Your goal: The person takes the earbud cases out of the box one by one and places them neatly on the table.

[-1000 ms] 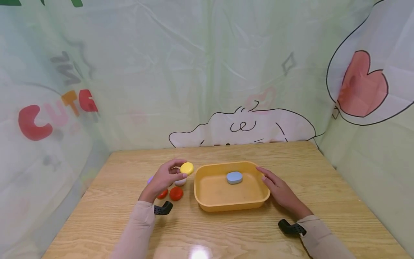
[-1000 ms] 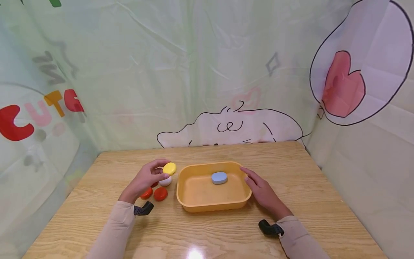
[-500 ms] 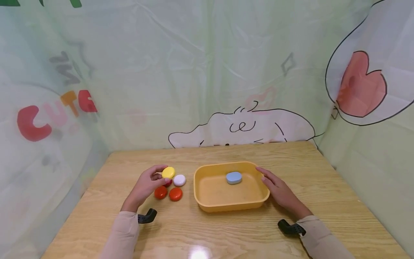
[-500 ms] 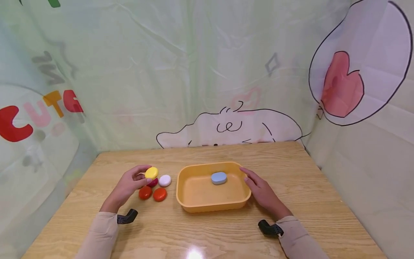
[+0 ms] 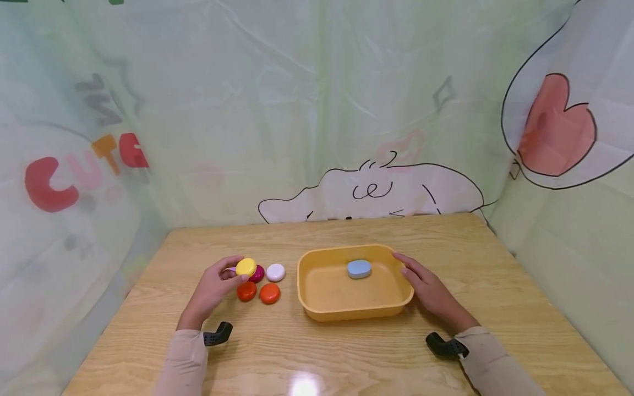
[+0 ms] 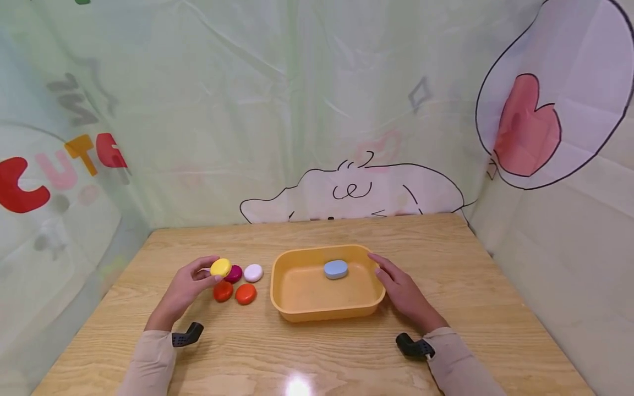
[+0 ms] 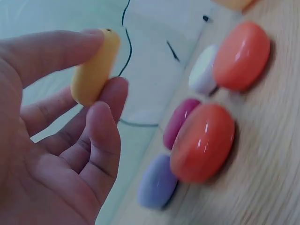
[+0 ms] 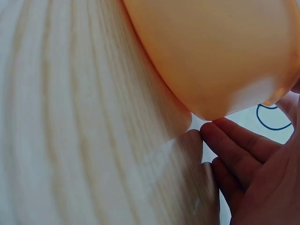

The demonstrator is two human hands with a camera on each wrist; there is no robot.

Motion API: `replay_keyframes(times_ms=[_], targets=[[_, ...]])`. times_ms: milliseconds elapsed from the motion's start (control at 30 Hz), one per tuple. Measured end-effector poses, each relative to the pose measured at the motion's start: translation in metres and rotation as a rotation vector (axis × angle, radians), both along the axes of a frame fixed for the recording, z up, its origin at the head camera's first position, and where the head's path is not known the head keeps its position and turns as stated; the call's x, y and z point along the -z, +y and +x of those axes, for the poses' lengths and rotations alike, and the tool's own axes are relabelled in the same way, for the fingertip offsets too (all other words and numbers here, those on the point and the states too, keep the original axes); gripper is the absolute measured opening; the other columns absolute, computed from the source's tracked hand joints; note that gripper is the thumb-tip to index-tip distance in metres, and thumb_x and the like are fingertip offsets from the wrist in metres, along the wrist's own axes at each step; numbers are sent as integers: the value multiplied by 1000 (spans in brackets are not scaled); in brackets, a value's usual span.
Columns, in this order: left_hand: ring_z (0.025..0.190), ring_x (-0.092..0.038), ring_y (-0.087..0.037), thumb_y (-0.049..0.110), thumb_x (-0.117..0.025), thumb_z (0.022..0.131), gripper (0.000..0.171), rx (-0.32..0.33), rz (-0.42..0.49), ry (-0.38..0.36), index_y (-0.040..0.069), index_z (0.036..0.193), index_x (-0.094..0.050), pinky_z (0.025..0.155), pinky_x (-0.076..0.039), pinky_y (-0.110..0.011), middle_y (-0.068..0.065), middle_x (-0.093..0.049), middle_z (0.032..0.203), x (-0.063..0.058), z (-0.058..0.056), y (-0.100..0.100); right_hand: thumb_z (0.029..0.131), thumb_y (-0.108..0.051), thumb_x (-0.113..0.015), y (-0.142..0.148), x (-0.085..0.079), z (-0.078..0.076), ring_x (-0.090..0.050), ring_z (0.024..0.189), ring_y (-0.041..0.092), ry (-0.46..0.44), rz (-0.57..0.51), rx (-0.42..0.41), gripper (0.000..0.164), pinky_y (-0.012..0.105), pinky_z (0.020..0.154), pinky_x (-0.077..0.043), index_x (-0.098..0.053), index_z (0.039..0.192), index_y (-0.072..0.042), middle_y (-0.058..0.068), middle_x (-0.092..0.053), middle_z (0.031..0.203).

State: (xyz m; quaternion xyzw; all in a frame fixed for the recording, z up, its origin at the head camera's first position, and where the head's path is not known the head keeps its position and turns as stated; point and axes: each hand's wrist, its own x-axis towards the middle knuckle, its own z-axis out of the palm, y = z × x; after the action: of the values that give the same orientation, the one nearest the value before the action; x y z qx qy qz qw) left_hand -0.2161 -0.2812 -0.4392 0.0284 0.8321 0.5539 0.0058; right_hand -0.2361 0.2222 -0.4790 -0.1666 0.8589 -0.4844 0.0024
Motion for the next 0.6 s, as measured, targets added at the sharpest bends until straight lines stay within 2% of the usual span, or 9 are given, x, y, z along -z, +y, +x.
replay_keyframes(times_ms=[100, 233, 367, 600], targets=[[106, -57, -28, 36, -79, 88, 61, -8, -62, 3, 14, 140, -56, 88, -49, -34, -10, -59, 127, 0, 0, -10, 110, -33, -38, 1, -1, -1, -27, 147, 34, 11, 4, -4, 49, 59, 112, -26, -35, 157, -18, 11, -31, 161], [104, -57, -28, 36, -79, 87, 61, -7, -103, -8, 11, 139, -56, 88, -49, -35, -12, -58, 130, 1, -1, -24, 110, -33, -39, 3, -3, -2, -27, 147, 34, 25, 6, -4, 49, 60, 111, -25, -36, 156, -18, 11, -32, 160], [105, -57, -28, 32, -80, 87, 60, -16, -100, -46, 10, 138, -57, 86, -49, -33, -12, -56, 133, 7, 5, -39, 110, -33, -39, 3, -3, -1, -27, 147, 34, 20, 6, -10, 49, 59, 111, -26, -35, 157, -19, 11, -31, 161], [100, -59, -27, 23, -79, 88, 56, -35, -77, -137, 7, 137, -57, 80, -54, -33, -13, -58, 128, 20, 15, -60, 110, -33, -38, -1, -2, -1, -27, 147, 33, 16, 9, -20, 49, 59, 111, -26, -35, 157, -19, 10, -31, 161]])
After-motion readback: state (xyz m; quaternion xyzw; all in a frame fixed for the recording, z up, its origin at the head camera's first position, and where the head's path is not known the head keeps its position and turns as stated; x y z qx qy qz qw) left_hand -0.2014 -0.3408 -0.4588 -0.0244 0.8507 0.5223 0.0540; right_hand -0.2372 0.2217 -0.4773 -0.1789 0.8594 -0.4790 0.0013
